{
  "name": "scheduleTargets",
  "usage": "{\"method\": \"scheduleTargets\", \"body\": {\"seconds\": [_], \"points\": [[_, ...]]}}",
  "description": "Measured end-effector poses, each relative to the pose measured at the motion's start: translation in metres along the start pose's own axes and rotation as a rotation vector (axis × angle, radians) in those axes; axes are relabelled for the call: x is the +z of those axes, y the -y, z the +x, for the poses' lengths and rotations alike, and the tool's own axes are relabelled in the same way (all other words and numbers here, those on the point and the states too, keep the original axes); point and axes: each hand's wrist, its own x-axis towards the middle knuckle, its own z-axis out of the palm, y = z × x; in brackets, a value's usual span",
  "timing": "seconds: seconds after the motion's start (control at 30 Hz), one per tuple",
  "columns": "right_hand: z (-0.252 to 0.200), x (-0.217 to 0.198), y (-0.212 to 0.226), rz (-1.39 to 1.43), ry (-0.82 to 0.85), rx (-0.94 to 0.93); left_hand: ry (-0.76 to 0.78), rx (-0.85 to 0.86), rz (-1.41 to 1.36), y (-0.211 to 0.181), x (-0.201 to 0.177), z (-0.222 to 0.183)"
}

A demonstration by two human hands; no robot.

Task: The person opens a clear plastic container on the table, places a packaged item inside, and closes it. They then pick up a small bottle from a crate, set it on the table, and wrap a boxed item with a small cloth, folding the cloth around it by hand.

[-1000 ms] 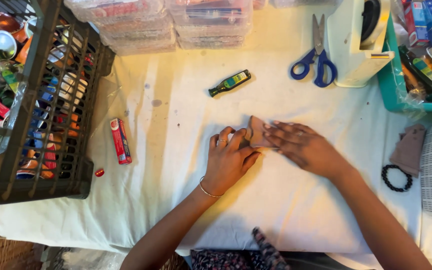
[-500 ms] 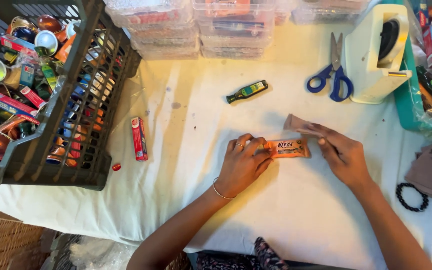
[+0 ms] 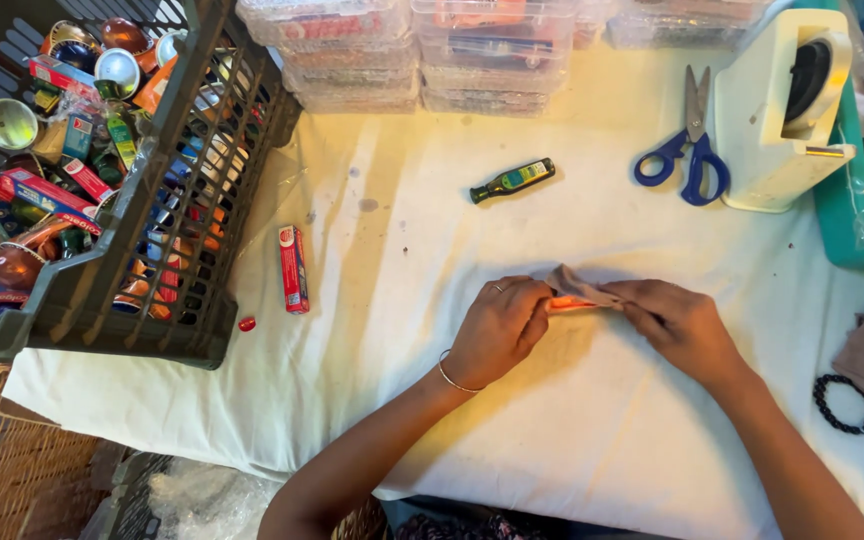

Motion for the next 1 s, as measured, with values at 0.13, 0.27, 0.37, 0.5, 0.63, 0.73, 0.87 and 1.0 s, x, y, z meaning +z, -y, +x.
{"method": "scheduleTargets", "body": {"seconds": [0.13,0.27,0.37,0.5,0.63,0.73,0.87,1.0], "points": [[0.003,0.005,0.008,0.207,-0.05,0.306,0.041,-0.165,-0.082,0.0,0.001,0.0],[0.006,0.009,0.016,0.225,-0.134,0.338,0.022,-0.194,0.001,-0.001,-0.006,0.005],[0.005,0.009,0.023,0.175,-0.222,0.393,0.04,-0.26,-0.136,-0.005,-0.01,0.008],[0.004,0.008,0.032,0.056,-0.322,0.227,0.067,-0.199,-0.042,-0.001,-0.004,0.006],[0.012,0.022,0.041,-0.123,-0.05,-0.134,0.062,-0.247,0.053,0.002,-0.001,0.005],[0.018,0.031,0.052,-0.319,0.165,-0.203,0.06,-0.293,0.076,-0.003,-0.003,0.006],[0.017,0.028,0.05,-0.357,0.17,-0.175,-0.053,-0.252,0.133,-0.007,-0.01,0.011],[0.014,0.021,0.036,-0.406,0.111,-0.134,0.006,-0.299,0.14,-0.007,-0.01,0.011]]}}
